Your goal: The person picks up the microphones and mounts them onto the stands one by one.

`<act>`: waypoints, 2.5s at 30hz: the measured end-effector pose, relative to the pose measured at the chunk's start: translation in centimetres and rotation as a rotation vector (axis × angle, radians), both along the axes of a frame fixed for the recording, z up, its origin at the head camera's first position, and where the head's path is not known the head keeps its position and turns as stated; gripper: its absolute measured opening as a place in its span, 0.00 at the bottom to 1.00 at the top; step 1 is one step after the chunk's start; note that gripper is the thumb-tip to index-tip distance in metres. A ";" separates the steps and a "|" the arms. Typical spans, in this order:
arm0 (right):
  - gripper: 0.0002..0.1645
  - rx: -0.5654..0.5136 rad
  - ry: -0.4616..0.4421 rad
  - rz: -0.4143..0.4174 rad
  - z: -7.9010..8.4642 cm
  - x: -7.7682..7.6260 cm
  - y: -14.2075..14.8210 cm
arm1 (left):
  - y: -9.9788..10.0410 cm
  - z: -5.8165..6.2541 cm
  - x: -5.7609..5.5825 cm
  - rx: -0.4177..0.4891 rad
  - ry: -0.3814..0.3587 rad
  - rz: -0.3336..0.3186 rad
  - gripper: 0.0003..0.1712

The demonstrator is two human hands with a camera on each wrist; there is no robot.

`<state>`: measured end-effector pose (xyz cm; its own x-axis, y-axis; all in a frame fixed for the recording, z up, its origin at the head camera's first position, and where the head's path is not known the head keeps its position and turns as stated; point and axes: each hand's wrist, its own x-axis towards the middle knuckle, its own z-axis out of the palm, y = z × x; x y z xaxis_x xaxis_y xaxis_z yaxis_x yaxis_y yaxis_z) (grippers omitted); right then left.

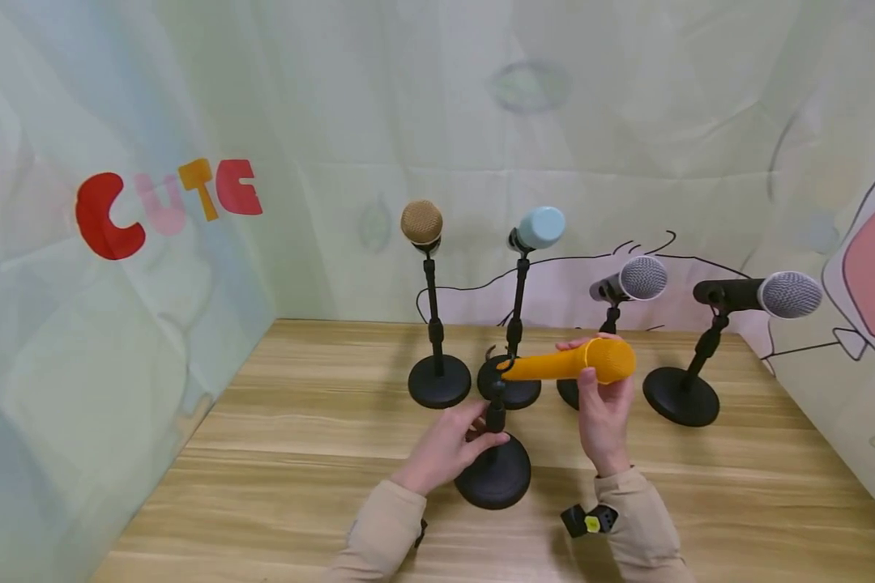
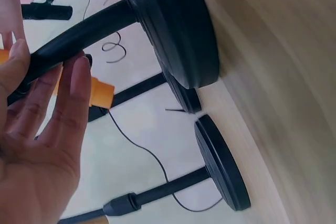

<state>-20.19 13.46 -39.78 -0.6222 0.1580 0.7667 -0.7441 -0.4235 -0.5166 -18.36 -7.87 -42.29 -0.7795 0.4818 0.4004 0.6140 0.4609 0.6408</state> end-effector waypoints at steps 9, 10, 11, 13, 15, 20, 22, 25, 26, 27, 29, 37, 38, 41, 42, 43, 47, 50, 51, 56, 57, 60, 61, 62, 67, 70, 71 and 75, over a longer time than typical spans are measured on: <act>0.27 0.027 0.019 -0.079 0.0 0.0 -0.4 | 1.2 0.0 0.0 -0.009 -0.006 -0.015 0.18; 0.28 0.034 0.023 -0.085 0.0 0.0 -0.4 | 1.2 0.1 0.1 0.005 -0.016 -0.013 0.20; 0.28 0.040 0.025 -0.088 -0.1 0.0 -0.5 | 1.2 0.1 0.1 0.024 -0.023 -0.013 0.21; 0.29 0.060 0.014 -0.095 -0.1 0.0 -0.6 | 1.1 0.3 0.2 0.075 -0.044 -0.006 0.23; 0.30 0.073 -0.001 -0.103 -0.1 0.0 -0.7 | 1.2 0.5 0.3 0.127 -0.049 -0.003 0.21; 0.32 0.099 -0.023 -0.132 0.8 -0.2 -1.4 | 1.4 0.5 0.3 0.188 -0.029 -0.028 0.16; 0.33 0.118 -0.004 -0.141 1.4 -0.4 -2.0 | 1.5 0.4 0.3 0.191 -0.020 -0.037 0.15; 0.36 0.159 0.053 -0.160 2.3 -0.7 -2.9 | 1.6 0.2 0.2 0.193 -0.005 -0.049 0.13; 0.37 0.176 0.072 -0.165 2.6 -0.8 -3.2 | 1.6 0.2 0.2 0.195 -0.004 -0.052 0.13; 0.39 0.191 0.092 -0.165 2.8 -0.9 -3.6 | 1.6 0.1 0.2 0.195 -0.001 -0.054 0.12; 0.40 0.216 0.126 -0.165 3.2 -1.0 -4.2 | 1.6 0.1 0.2 0.196 0.009 -0.056 0.12; 0.44 0.306 0.126 -0.228 3.8 -1.2 -5.6 | 1.9 0.1 0.1 0.190 0.038 -0.061 0.12; 0.44 0.315 0.109 -0.246 3.8 -1.2 -5.6 | 1.9 0.1 0.1 0.189 0.037 -0.062 0.12; 0.41 0.336 0.053 -0.276 3.7 -1.2 -5.6 | 1.9 0.0 0.1 0.188 0.025 -0.061 0.11; 0.40 0.346 0.034 -0.276 3.7 -1.2 -5.6 | 1.9 0.0 0.0 0.189 0.021 -0.060 0.11; 0.40 0.360 0.018 -0.272 3.6 -1.2 -5.5 | 1.9 0.0 0.0 0.190 0.018 -0.057 0.11; 0.40 0.444 -0.018 -0.247 3.7 -1.3 -5.2 | 1.8 0.0 0.0 0.187 0.006 -0.052 0.12; 0.43 0.509 -0.013 -0.228 3.6 -1.4 -4.8 | 1.8 -0.1 0.0 0.179 0.008 -0.057 0.12; 0.44 0.525 -0.008 -0.222 3.6 -1.5 -4.8 | 1.8 -0.1 0.0 0.177 0.009 -0.058 0.12; 0.45 0.574 0.018 -0.235 3.5 -1.8 -4.7 | 1.7 -0.1 -0.1 0.179 0.010 -0.061 0.10; 0.44 0.575 0.014 -0.244 3.5 -1.8 -4.7 | 1.7 -0.1 -0.1 0.179 0.009 -0.061 0.10; 0.43 0.574 -0.024 -0.274 3.4 -1.7 -4.8 | 1.7 0.0 -0.1 0.181 0.011 -0.065 0.10; 0.43 0.576 -0.042 -0.287 3.3 -1.7 -4.9 | 1.7 0.0 -0.1 0.181 0.012 -0.067 0.10; 0.42 0.578 -0.057 -0.299 3.3 -1.6 -4.9 | 1.7 0.0 -0.1 0.181 0.013 -0.068 0.10; 0.38 0.566 -0.084 -0.350 3.2 -1.7 -5.1 | 1.9 -0.1 0.0 0.182 0.018 -0.071 0.11; 0.35 0.538 -0.050 -0.359 3.2 -2.0 -5.1 | 2.0 -0.1 -0.1 0.184 0.020 -0.074 0.11; 0.34 0.530 -0.036 -0.364 3.1 -2.1 -5.1 | 2.0 -0.1 -0.1 0.184 0.021 -0.075 0.12; 0.34 0.503 -0.003 -0.378 2.9 -2.4 -5.0 | 2.1 -0.1 -0.1 0.183 0.017 -0.078 0.12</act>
<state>-22.63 8.45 -36.84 -0.5961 -0.0117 0.8028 -0.7931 0.1640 -0.5866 -18.49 -5.77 -42.43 -0.7350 0.4586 0.4994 0.6546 0.2878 0.6991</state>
